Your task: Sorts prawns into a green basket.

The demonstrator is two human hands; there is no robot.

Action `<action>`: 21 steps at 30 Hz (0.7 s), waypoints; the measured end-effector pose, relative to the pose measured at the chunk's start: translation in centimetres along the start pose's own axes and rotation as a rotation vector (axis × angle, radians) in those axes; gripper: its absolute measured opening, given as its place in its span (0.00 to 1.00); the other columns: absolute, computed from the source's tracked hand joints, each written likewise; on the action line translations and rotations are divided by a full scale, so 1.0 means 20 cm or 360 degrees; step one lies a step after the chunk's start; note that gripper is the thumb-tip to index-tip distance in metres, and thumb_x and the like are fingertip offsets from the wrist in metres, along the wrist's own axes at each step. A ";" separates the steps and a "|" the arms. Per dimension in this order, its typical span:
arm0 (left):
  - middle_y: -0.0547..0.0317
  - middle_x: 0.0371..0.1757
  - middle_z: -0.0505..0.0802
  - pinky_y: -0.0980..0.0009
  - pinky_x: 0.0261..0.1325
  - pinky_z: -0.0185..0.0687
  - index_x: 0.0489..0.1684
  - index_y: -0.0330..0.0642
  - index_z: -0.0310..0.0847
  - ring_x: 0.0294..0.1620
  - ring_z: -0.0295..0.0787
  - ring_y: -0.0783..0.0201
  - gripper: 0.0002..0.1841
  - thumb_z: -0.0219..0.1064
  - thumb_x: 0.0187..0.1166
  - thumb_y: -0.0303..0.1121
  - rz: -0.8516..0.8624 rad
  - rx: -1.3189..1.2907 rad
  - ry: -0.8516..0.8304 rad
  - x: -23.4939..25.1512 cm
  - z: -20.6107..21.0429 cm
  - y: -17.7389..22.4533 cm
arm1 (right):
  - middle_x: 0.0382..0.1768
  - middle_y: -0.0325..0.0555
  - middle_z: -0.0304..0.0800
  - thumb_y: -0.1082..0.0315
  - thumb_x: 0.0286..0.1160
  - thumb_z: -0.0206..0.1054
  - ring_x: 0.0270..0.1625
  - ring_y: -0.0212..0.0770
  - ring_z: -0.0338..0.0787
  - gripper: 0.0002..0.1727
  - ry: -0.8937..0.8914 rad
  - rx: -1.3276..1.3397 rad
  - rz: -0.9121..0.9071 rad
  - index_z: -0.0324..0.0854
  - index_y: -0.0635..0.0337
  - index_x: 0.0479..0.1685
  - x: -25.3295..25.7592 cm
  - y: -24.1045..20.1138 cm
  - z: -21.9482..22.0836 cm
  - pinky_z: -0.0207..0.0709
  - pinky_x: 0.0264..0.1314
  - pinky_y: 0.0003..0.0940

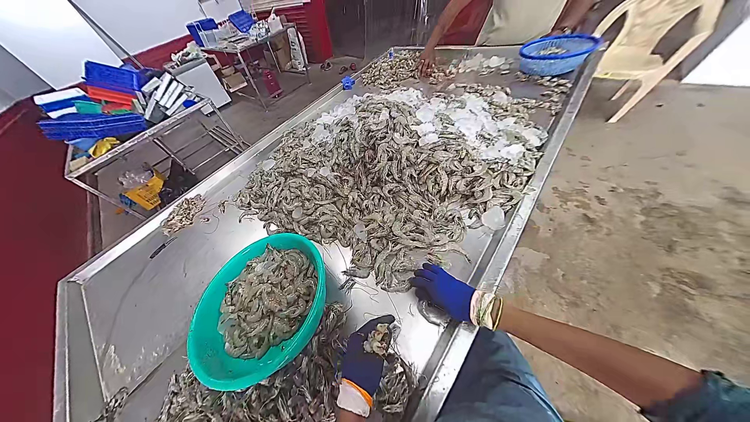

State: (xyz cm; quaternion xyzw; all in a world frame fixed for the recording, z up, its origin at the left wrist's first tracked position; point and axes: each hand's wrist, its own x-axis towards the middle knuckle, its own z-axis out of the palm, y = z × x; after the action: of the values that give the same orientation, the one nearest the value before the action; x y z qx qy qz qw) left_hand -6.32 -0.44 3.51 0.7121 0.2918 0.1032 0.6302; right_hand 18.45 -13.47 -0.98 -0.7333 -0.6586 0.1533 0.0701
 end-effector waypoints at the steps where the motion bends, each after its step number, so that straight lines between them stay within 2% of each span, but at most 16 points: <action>1: 0.53 0.59 0.94 0.65 0.58 0.90 0.65 0.38 0.87 0.54 0.92 0.67 0.20 0.63 0.75 0.18 -0.0021 0.0072 -0.0026 0.01 0.02 -0.01 | 0.66 0.64 0.87 0.81 0.69 0.71 0.79 0.70 0.76 0.13 -0.0046 -0.0048 0.0072 0.88 0.70 0.53 -0.02 -0.03 0.01 0.51 0.91 0.69; 2: 0.53 0.62 0.93 0.62 0.62 0.88 0.67 0.41 0.86 0.57 0.92 0.65 0.22 0.64 0.73 0.17 -0.0042 0.0193 -0.0053 0.02 0.04 -0.01 | 0.63 0.65 0.88 0.80 0.69 0.71 0.77 0.71 0.78 0.13 -0.0156 -0.0078 0.0158 0.88 0.70 0.53 -0.05 -0.08 0.02 0.52 0.89 0.71; 3: 0.53 0.65 0.93 0.58 0.68 0.85 0.70 0.44 0.85 0.61 0.91 0.61 0.26 0.65 0.71 0.16 -0.0071 0.0335 -0.0094 0.03 0.07 -0.01 | 0.60 0.65 0.88 0.78 0.69 0.71 0.72 0.71 0.81 0.15 -0.0283 -0.0092 0.0243 0.87 0.67 0.55 -0.06 -0.15 0.01 0.62 0.82 0.72; 4: 0.53 0.69 0.91 0.54 0.76 0.79 0.75 0.47 0.83 0.68 0.89 0.58 0.30 0.66 0.70 0.16 -0.0108 0.0483 -0.0154 0.05 0.10 0.00 | 0.59 0.66 0.88 0.78 0.71 0.70 0.67 0.71 0.85 0.16 -0.0415 -0.0039 0.0331 0.86 0.66 0.59 -0.07 -0.25 -0.01 0.72 0.71 0.70; 5: 0.55 0.72 0.90 0.51 0.80 0.75 0.79 0.51 0.80 0.73 0.86 0.57 0.33 0.66 0.69 0.16 -0.0164 0.0635 -0.0227 0.06 0.14 0.01 | 0.60 0.68 0.87 0.76 0.77 0.67 0.66 0.71 0.86 0.17 -0.0505 0.0094 0.0454 0.83 0.66 0.64 -0.07 -0.34 -0.04 0.77 0.66 0.68; 6: 0.55 0.73 0.89 0.48 0.81 0.74 0.83 0.54 0.76 0.74 0.85 0.54 0.36 0.65 0.69 0.17 -0.0232 0.0772 -0.0280 0.07 0.18 0.03 | 0.63 0.71 0.84 0.73 0.83 0.64 0.67 0.71 0.85 0.18 -0.0558 0.0250 0.0622 0.78 0.69 0.69 -0.06 -0.44 -0.08 0.78 0.67 0.66; 8: 0.53 0.71 0.90 0.42 0.76 0.77 0.85 0.57 0.73 0.72 0.87 0.49 0.38 0.65 0.69 0.19 -0.0371 0.0975 -0.0265 0.09 0.24 0.10 | 0.68 0.72 0.80 0.71 0.87 0.59 0.69 0.70 0.84 0.20 -0.0525 0.0460 0.0917 0.73 0.71 0.73 -0.03 -0.53 -0.15 0.79 0.67 0.63; 11: 0.46 0.63 0.93 0.40 0.69 0.80 0.77 0.53 0.80 0.66 0.89 0.45 0.32 0.68 0.68 0.22 -0.0515 0.1076 -0.0269 0.10 0.23 0.17 | 0.68 0.70 0.79 0.70 0.86 0.59 0.70 0.69 0.83 0.20 -0.0481 0.0432 0.0914 0.74 0.70 0.72 -0.03 -0.56 -0.20 0.80 0.68 0.61; 14: 0.40 0.59 0.92 0.43 0.66 0.82 0.72 0.40 0.81 0.61 0.90 0.45 0.29 0.68 0.65 0.18 -0.0496 0.0838 -0.0427 0.12 0.19 0.12 | 0.62 0.67 0.84 0.63 0.78 0.67 0.67 0.68 0.83 0.22 -0.0422 0.0216 0.0690 0.80 0.69 0.65 -0.06 -0.54 -0.16 0.74 0.67 0.62; 16: 0.42 0.50 0.92 0.51 0.55 0.85 0.67 0.34 0.82 0.47 0.90 0.51 0.24 0.67 0.67 0.17 -0.0468 0.0598 -0.0465 0.11 0.19 0.09 | 0.58 0.62 0.88 0.62 0.76 0.68 0.64 0.67 0.84 0.19 -0.0317 0.0085 0.0531 0.85 0.65 0.60 -0.08 -0.50 -0.13 0.72 0.64 0.64; 18: 0.51 0.37 0.89 0.64 0.39 0.84 0.62 0.31 0.81 0.30 0.84 0.63 0.18 0.64 0.72 0.17 -0.0450 0.0356 -0.0418 0.09 0.19 0.09 | 0.52 0.61 0.90 0.67 0.75 0.67 0.60 0.67 0.86 0.12 -0.0188 0.0019 0.0473 0.88 0.64 0.51 -0.08 -0.46 -0.14 0.73 0.60 0.66; 20: 0.56 0.33 0.88 0.70 0.35 0.84 0.61 0.29 0.80 0.26 0.82 0.69 0.15 0.62 0.76 0.17 -0.0405 0.0128 -0.0357 0.07 0.17 0.09 | 0.49 0.64 0.89 0.72 0.74 0.65 0.59 0.69 0.86 0.08 -0.0070 0.0049 0.0720 0.87 0.65 0.43 -0.09 -0.36 -0.19 0.76 0.60 0.68; 21: 0.57 0.32 0.89 0.71 0.34 0.85 0.62 0.27 0.79 0.25 0.83 0.71 0.17 0.60 0.76 0.16 -0.0361 0.0033 -0.0325 0.06 0.15 0.09 | 0.52 0.66 0.89 0.72 0.75 0.64 0.61 0.71 0.86 0.09 0.0008 0.0090 0.0894 0.87 0.65 0.45 -0.09 -0.27 -0.21 0.77 0.61 0.70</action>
State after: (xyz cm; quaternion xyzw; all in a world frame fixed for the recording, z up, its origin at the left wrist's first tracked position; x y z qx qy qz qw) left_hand -3.25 -2.40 4.36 0.6879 0.3058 -0.0446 0.6568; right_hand 14.61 -14.23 4.85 -0.8853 -0.4248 0.1831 0.0469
